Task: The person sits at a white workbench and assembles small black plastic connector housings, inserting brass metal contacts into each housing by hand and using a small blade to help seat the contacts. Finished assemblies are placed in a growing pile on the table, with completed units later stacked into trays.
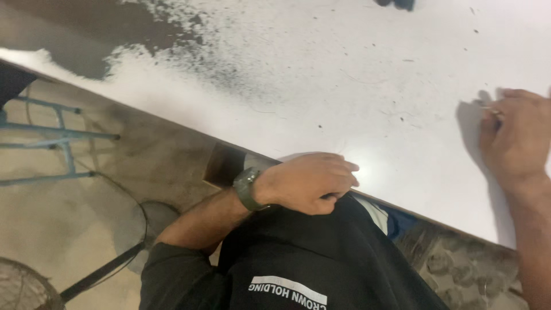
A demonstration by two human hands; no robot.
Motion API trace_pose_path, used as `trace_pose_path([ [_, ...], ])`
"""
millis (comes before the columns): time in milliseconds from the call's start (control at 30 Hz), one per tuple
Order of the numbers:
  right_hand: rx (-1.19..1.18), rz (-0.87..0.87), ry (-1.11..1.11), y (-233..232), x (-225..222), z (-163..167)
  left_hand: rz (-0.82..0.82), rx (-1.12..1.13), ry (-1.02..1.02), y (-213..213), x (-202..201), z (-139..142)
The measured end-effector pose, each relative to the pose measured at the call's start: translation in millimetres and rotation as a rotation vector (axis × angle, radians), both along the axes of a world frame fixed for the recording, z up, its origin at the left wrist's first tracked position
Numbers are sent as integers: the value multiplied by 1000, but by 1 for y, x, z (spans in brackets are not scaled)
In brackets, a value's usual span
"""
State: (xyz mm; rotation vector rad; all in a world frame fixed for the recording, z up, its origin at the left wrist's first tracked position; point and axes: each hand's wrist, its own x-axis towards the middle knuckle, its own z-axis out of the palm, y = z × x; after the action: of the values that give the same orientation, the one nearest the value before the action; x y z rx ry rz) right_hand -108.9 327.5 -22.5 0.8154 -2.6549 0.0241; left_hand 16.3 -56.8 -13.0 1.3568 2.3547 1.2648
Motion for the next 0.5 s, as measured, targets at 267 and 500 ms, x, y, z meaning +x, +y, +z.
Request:
trace_pose_path([
  [267, -693, 147, -282, -88, -39, -18, 654, -236, -226, -174, 30, 11],
  [500, -918, 515, -1241, -260, 42, 12, 1400, -363, 607, -304, -36, 20],
])
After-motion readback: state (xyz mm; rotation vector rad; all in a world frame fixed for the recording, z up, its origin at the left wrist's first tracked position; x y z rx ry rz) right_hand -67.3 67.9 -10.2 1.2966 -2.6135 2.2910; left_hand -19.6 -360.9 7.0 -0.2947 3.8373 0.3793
